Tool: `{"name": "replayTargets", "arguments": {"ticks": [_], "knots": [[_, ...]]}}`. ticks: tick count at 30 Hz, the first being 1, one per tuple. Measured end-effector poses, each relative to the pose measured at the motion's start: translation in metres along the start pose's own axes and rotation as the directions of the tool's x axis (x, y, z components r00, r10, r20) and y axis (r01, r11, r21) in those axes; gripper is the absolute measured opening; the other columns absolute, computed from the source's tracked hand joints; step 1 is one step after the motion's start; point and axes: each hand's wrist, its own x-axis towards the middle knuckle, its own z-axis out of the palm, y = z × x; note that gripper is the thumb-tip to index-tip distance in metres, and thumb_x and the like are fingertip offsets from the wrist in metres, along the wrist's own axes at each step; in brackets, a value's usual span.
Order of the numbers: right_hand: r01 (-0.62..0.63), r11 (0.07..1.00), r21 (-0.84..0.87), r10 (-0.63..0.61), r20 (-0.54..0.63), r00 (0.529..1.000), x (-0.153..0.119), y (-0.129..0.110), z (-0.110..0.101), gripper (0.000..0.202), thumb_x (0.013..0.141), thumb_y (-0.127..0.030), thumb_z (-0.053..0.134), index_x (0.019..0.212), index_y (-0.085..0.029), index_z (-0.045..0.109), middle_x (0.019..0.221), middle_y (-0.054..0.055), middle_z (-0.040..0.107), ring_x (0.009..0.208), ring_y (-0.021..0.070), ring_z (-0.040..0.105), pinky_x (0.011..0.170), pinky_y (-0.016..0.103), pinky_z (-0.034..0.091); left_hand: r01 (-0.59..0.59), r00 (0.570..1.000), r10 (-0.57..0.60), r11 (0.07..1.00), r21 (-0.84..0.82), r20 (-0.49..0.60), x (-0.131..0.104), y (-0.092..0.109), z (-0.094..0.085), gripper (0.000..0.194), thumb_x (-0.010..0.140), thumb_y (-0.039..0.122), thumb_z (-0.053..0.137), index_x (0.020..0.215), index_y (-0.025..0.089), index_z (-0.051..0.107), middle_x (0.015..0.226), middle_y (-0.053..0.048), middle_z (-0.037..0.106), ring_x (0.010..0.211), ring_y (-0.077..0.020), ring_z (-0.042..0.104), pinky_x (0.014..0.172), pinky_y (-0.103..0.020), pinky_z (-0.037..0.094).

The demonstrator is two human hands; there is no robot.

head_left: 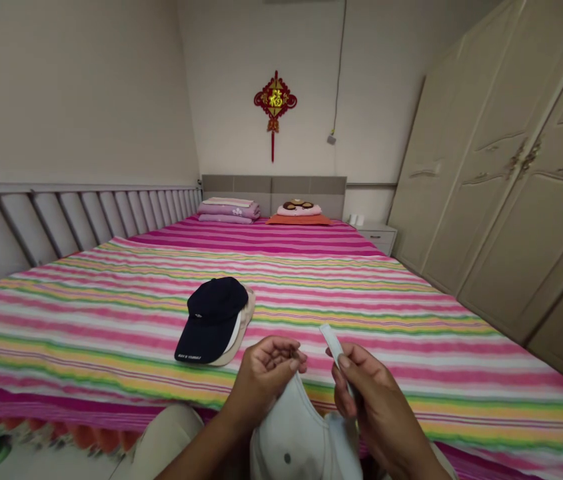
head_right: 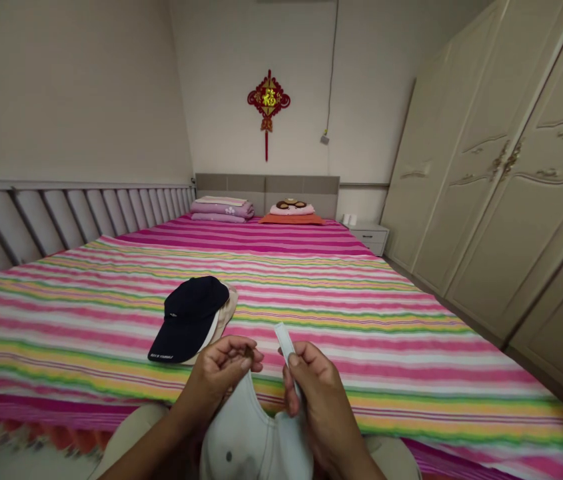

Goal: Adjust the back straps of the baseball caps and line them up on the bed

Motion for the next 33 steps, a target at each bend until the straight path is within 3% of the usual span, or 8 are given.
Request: {"name": "replayTargets", "arguments": {"ticks": [3, 6, 8, 15, 19, 23, 28, 33], "knots": [[-0.088, 0.986, 0.139, 0.079, 0.069, 0.994, -0.001, -0.001, -0.003, 0.02, 0.079, -0.03, 0.056, 0.066, -0.017, 0.048, 0.042, -0.009, 0.038, 0.032, 0.0019, 0.023, 0.035, 0.017, 0.019, 0.081, 0.997, -0.077, 0.964, -0.253, 0.026, 0.006, -0.002, 0.0, 0.02, 0.062, 0.02, 0.07, 0.08, 0.014, 0.063, 0.083, -0.005, 0.066, 0.079, -0.0145, 0.061, 0.076, -0.025, 0.044], [-0.16, 0.961, 0.227, 0.133, 0.13, 0.983, -0.003, 0.0, -0.004, 0.024, 0.082, -0.029, 0.052, 0.062, -0.018, 0.044, 0.039, -0.01, 0.031, 0.03, 0.0025, 0.017, 0.033, 0.017, 0.017, 0.102, 0.995, -0.099, 0.922, -0.374, 0.028, 0.012, -0.006, 0.0, 0.021, 0.061, 0.018, 0.071, 0.081, 0.016, 0.063, 0.082, -0.003, 0.065, 0.081, -0.0118, 0.06, 0.077, -0.021, 0.042], [-0.195, 0.947, 0.257, 0.158, 0.156, 0.975, -0.006, 0.0, -0.004, 0.024, 0.084, -0.028, 0.049, 0.063, -0.018, 0.045, 0.038, -0.011, 0.027, 0.03, 0.0026, 0.015, 0.032, 0.017, 0.018, 0.078, 0.997, -0.07, 0.932, -0.355, 0.036, 0.015, -0.009, -0.001, 0.021, 0.063, 0.019, 0.071, 0.082, 0.017, 0.064, 0.082, -0.002, 0.064, 0.081, -0.0104, 0.059, 0.077, -0.02, 0.042], [-0.207, 0.926, 0.316, 0.155, 0.182, 0.971, -0.012, -0.014, -0.006, 0.018, 0.084, -0.024, 0.049, 0.067, -0.018, 0.048, 0.037, -0.011, 0.025, 0.028, 0.0021, 0.013, 0.03, 0.016, 0.018, -0.012, 0.998, 0.012, 1.0, -0.005, 0.057, 0.015, -0.009, -0.012, 0.024, 0.065, 0.019, 0.068, 0.089, 0.017, 0.065, 0.077, -0.002, 0.064, 0.075, -0.0099, 0.058, 0.073, -0.021, 0.043], [-0.208, 0.926, 0.315, 0.158, 0.179, 0.971, -0.008, -0.016, -0.006, 0.017, 0.083, -0.024, 0.05, 0.067, -0.018, 0.048, 0.037, -0.011, 0.025, 0.028, 0.0018, 0.012, 0.029, 0.015, 0.018, 0.079, 0.992, -0.071, 0.994, -0.074, 0.108, 0.015, -0.009, -0.021, 0.019, 0.062, 0.018, 0.071, 0.078, 0.015, 0.064, 0.073, -0.003, 0.066, 0.071, -0.01, 0.06, 0.069, -0.02, 0.043], [-0.256, 0.93, 0.264, 0.214, 0.178, 0.96, -0.002, 0.0, 0.0, 0.019, 0.083, -0.027, 0.051, 0.066, -0.019, 0.046, 0.036, -0.012, 0.025, 0.027, 0.0021, 0.012, 0.029, 0.016, 0.015, 0.201, 0.976, -0.177, 0.957, -0.208, 0.131, 0.012, -0.013, -0.028, 0.022, 0.057, 0.015, 0.074, 0.076, 0.014, 0.063, 0.072, -0.005, 0.068, 0.066, -0.0105, 0.061, 0.064, -0.02, 0.043], [-0.292, 0.944, 0.153, 0.271, 0.147, 0.951, 0.004, 0.026, 0.012, 0.023, 0.082, -0.031, 0.051, 0.064, -0.019, 0.045, 0.036, -0.01, 0.033, 0.028, 0.0031, 0.017, 0.031, 0.017, 0.017, 0.246, 0.969, -0.218, 0.851, -0.464, 0.115, 0.009, -0.017, -0.025, 0.024, 0.052, 0.016, 0.076, 0.073, 0.013, 0.064, 0.065, -0.004, 0.067, 0.063, -0.0126, 0.062, 0.062, -0.022, 0.046], [-0.269, 0.956, 0.121, 0.248, 0.163, 0.955, 0.006, 0.031, 0.02, 0.024, 0.081, -0.031, 0.051, 0.064, -0.017, 0.045, 0.039, -0.006, 0.044, 0.03, 0.0029, 0.024, 0.034, 0.018, 0.018, 0.267, 0.963, -0.248, 0.816, -0.513, 0.107, 0.008, -0.02, -0.023, 0.026, 0.051, 0.018, 0.078, 0.072, 0.013, 0.064, 0.061, -0.002, 0.066, 0.055, -0.0096, 0.06, 0.055, -0.018, 0.044]]}}
